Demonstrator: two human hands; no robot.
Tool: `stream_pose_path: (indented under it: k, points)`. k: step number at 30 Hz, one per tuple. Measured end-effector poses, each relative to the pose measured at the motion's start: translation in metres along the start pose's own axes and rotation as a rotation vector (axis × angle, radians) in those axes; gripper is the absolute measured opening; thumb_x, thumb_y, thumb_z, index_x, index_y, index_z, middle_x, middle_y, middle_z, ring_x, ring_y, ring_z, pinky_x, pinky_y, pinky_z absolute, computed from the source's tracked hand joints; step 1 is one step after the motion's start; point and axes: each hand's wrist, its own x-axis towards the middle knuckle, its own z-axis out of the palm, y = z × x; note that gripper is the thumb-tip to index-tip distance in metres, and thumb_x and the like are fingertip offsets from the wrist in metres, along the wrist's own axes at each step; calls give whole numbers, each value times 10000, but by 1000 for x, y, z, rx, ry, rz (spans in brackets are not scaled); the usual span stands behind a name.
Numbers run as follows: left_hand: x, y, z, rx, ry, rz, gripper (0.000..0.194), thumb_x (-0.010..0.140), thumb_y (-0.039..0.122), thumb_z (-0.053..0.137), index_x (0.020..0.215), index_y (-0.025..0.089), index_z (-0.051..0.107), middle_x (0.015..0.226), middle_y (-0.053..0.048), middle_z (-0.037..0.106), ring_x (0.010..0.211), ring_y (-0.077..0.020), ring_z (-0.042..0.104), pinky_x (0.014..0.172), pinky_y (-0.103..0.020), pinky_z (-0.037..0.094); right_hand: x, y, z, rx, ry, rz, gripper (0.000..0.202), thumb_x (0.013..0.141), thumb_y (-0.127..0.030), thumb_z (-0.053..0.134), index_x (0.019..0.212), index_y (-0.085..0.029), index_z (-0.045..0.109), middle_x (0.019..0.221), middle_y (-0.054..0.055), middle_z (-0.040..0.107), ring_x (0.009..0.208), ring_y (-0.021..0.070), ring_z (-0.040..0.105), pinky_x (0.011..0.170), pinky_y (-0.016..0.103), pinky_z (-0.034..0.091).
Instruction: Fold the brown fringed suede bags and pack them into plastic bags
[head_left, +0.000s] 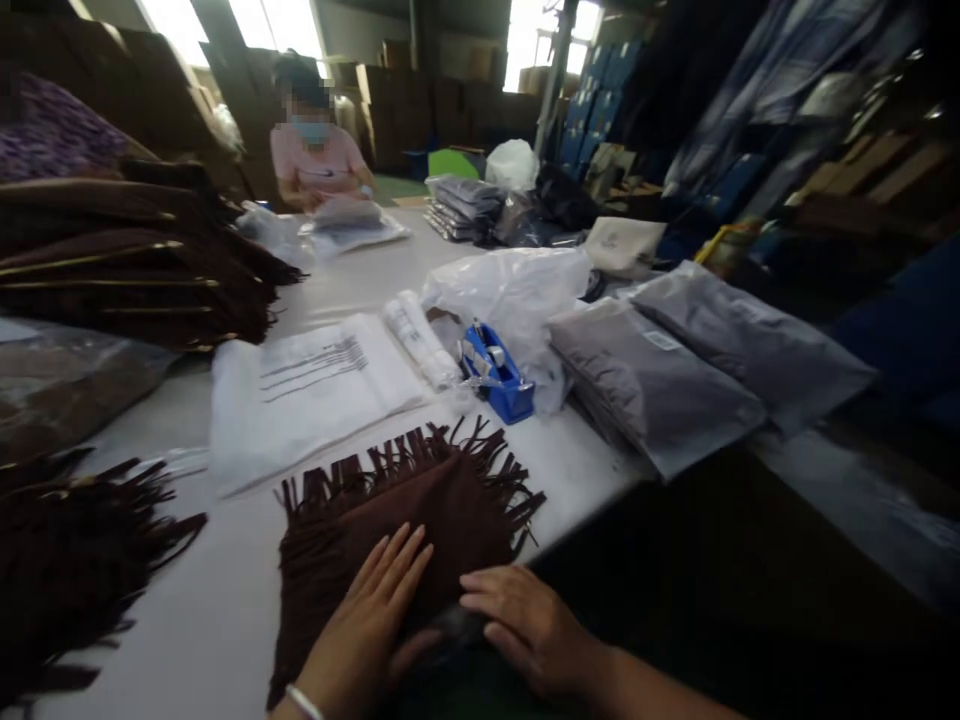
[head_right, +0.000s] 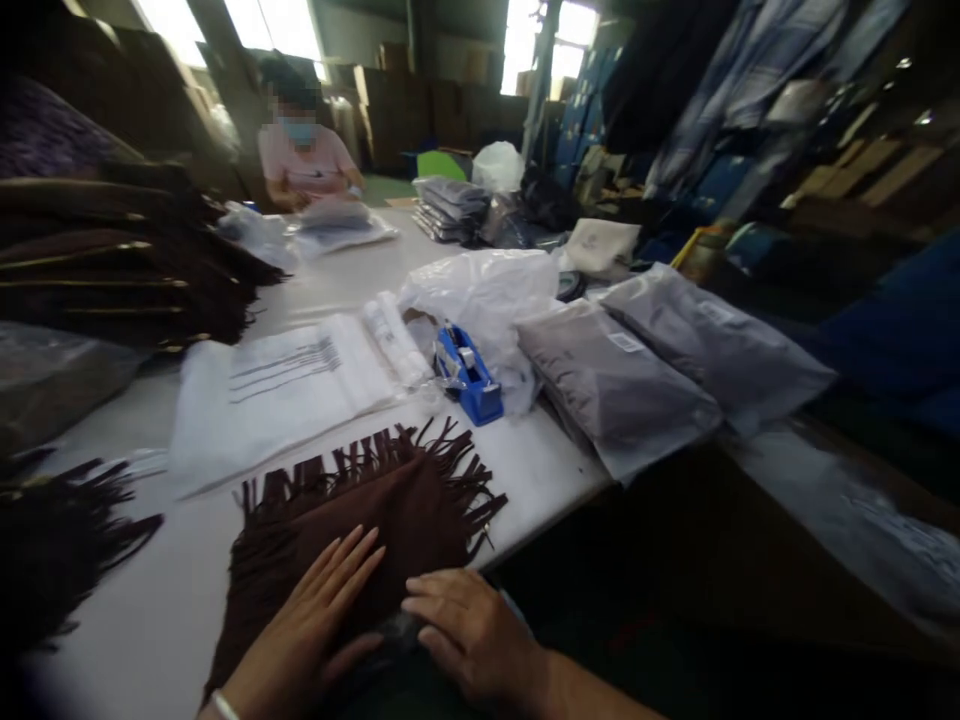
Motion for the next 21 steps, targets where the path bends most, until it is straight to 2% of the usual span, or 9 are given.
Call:
stream_pose_path:
  k: [3, 6, 9, 13, 16, 19, 21]
  points:
    - [20, 13, 2, -18, -70, 112, 658, 833, 344, 544, 1424, 218, 285, 1455, -72, 352, 1313, -253, 368, 1039, -388, 407, -23, 4, 8, 275, 136, 281, 304, 947, -282, 396, 1132, -199, 623, 1078, 64, 676, 995, 165, 619, 909, 317, 478]
    - [33, 23, 10, -29, -130, 129, 624, 837, 280, 504, 1419, 190, 299, 1449, -105, 346, 1302, -260, 381, 1028, -395, 416, -28, 5, 17, 563, 111, 520, 313, 929, -333, 420, 1090, -190, 648, 956, 59, 703, 809, 173, 668, 744, 300, 534]
    - [39, 28, 19, -38, -133, 91, 611, 802, 163, 478, 1397, 160, 337, 1433, -140, 362, 1289, -279, 394, 1008, -430, 431, -21, 7, 20, 761, 97, 660, 334, 896, -343, 451, 1116, -165, 628, 948, 75, 700, 729, 176, 671, 596, 268, 528]
    - [41, 30, 26, -58, -87, 93, 659, 752, 22, 408, 1391, 165, 336, 1384, -135, 446, 1243, -252, 461, 980, -392, 461, -12, 14, 23, 972, 92, 751, 367, 839, -346, 510, 1121, -134, 608, 950, 98, 682, 768, 192, 676, 529, 233, 504]
    - [40, 27, 20, -100, 0, 117, 698, 792, 39, 380, 1449, 167, 184, 1349, -119, 499, 1199, -211, 515, 972, -333, 471, -3, 21, 30, 1258, 110, 791, 432, 811, -408, 540, 1107, -95, 572, 959, 131, 668, 750, 214, 681, 505, 244, 504]
    - [37, 24, 8, -119, 67, 89, 700, 839, 78, 378, 1467, 171, 83, 1346, -113, 505, 1205, -191, 510, 985, -308, 458, 15, 25, 36, 1464, 222, 756, 417, 844, -370, 480, 1136, -80, 541, 1047, 167, 652, 804, 205, 676, 636, 298, 532]
    - [35, 23, 2, -128, 91, 73, 682, 853, 89, 383, 1467, 177, 99, 1362, -104, 488, 1223, -185, 492, 1002, -302, 437, 31, 26, 37, 1430, 303, 687, 413, 880, -330, 384, 1165, -78, 542, 1110, 173, 638, 917, 208, 652, 771, 346, 524]
